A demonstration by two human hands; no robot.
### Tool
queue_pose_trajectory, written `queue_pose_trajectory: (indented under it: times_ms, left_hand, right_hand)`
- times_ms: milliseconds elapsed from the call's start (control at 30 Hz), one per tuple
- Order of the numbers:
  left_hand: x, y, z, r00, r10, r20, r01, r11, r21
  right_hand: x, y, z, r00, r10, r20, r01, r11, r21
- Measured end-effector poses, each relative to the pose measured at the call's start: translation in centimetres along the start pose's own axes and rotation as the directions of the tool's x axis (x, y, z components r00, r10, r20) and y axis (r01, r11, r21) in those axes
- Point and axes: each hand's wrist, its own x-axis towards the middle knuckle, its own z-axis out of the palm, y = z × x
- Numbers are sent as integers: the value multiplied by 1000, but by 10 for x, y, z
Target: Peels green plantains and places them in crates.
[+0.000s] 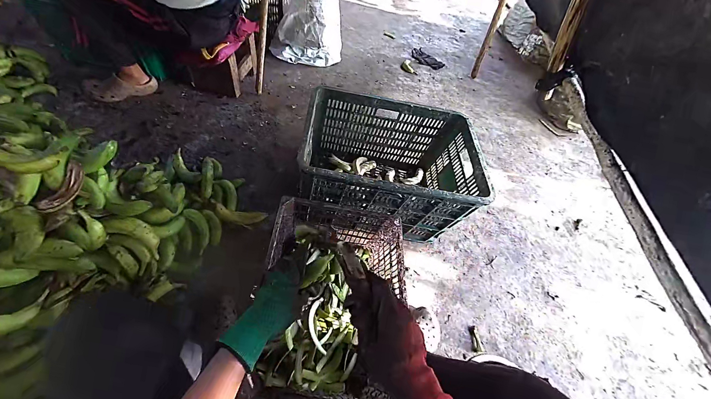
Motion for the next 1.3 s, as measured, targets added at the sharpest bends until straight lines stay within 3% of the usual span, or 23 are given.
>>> queue_pose_trajectory:
  times_ms: [33, 67, 100, 133, 167, 200, 267, 300, 367, 400, 467, 533, 600, 633, 667, 700, 733, 800, 867, 967, 1067, 1167, 1300]
  left_hand:
    - [-9, 5, -6, 1000, -8, -14, 8, 1000, 30]
    - [-17, 8, -10, 1000, -2, -30, 4, 998, 59]
    - [-26, 10, -14, 999, 16, -40, -13, 997, 81]
    - [-36, 8, -16, 995, 65, -71, -61, 996, 59]
    - [-43, 4, -18, 985, 123, -123, -123, 992, 8]
    - [-45, 3, -24, 971, 162, -173, -174, 983, -56]
    - [-43, 3, -34, 960, 143, -242, -213, 931, -295]
    - [-47, 2, -37, 958, 111, -265, -225, 863, -452]
    - [-53, 12, -52, 900, 166, -402, -422, 562, -711]
    - [-50, 16, -62, 836, 217, -504, -548, 388, -741]
    - [-43, 21, -76, 752, 219, -622, -652, 109, -750]
    - [-25, 13, -66, 780, 233, -580, -575, -99, -812]
    - [-12, -1, -41, 882, 358, -306, -223, -256, -941]
    - [-9, -2, -30, 890, 439, -124, 20, -309, -951]
    - [-7, 0, -19, 890, 456, -6, 165, -335, -927]
    - [-8, 2, -14, 898, 437, 57, 226, -346, -911]
    - [-13, 4, -12, 932, 358, 60, 175, -299, -938]
    - [-21, 7, -15, 989, 142, -32, -29, -27, -999]
    - [-18, -2, -15, 993, 78, -88, -99, 152, -983]
    - [-15, -13, -19, 994, 43, -104, -111, 208, -972]
    - [-22, -10, -23, 990, -32, -134, -121, 261, -958]
    - [-19, -6, -20, 964, -215, -156, -75, 343, -936]
    - [-15, -6, -13, 910, -336, -242, -28, 534, -845]
  right_hand:
    - [-3, -8, 6, 992, -81, -97, 80, 997, -22]
    - [-5, -13, 12, 999, -35, -41, 33, 999, -42]
    - [-6, -11, 18, 976, 138, 169, -127, 989, -72]
    - [-8, 3, 32, 899, 276, 340, -254, 961, -109]
    - [-13, 24, 50, 841, 329, 429, -305, 944, -125]
    - [-15, 38, 63, 824, 326, 462, -325, 942, -86]
    - [-19, 41, 64, 867, 289, 405, -366, 922, 125]
    - [-26, 37, 64, 892, 270, 362, -388, 869, 307]
    - [-23, 33, 55, 916, 246, 316, -390, 728, 564]
    - [-20, 36, 51, 924, 232, 305, -379, 670, 639]
    - [-23, 39, 52, 933, 226, 281, -361, 604, 711]
    - [-28, 40, 56, 939, 245, 243, -342, 570, 747]
    - [-28, 38, 64, 947, 239, 215, -310, 506, 804]
    - [-28, 35, 67, 953, 229, 197, -286, 478, 830]
    - [-30, 31, 69, 960, 228, 164, -257, 477, 841]
    - [-33, 27, 69, 965, 227, 130, -229, 497, 837]
    - [-38, 22, 68, 970, 224, 100, -209, 540, 815]
    - [-43, 15, 64, 990, 132, 51, -130, 714, 688]
    - [-39, 11, 66, 1000, 2, 11, -7, 881, 474]
    - [-25, 9, 80, 985, -170, -40, 175, 964, 199]
    - [-5, 2, 87, 992, -106, -65, 115, 983, 145]
    - [17, -1, 98, 965, -92, -246, 106, 993, 47]
    - [45, -3, 106, 944, 207, -257, -206, 978, 32]
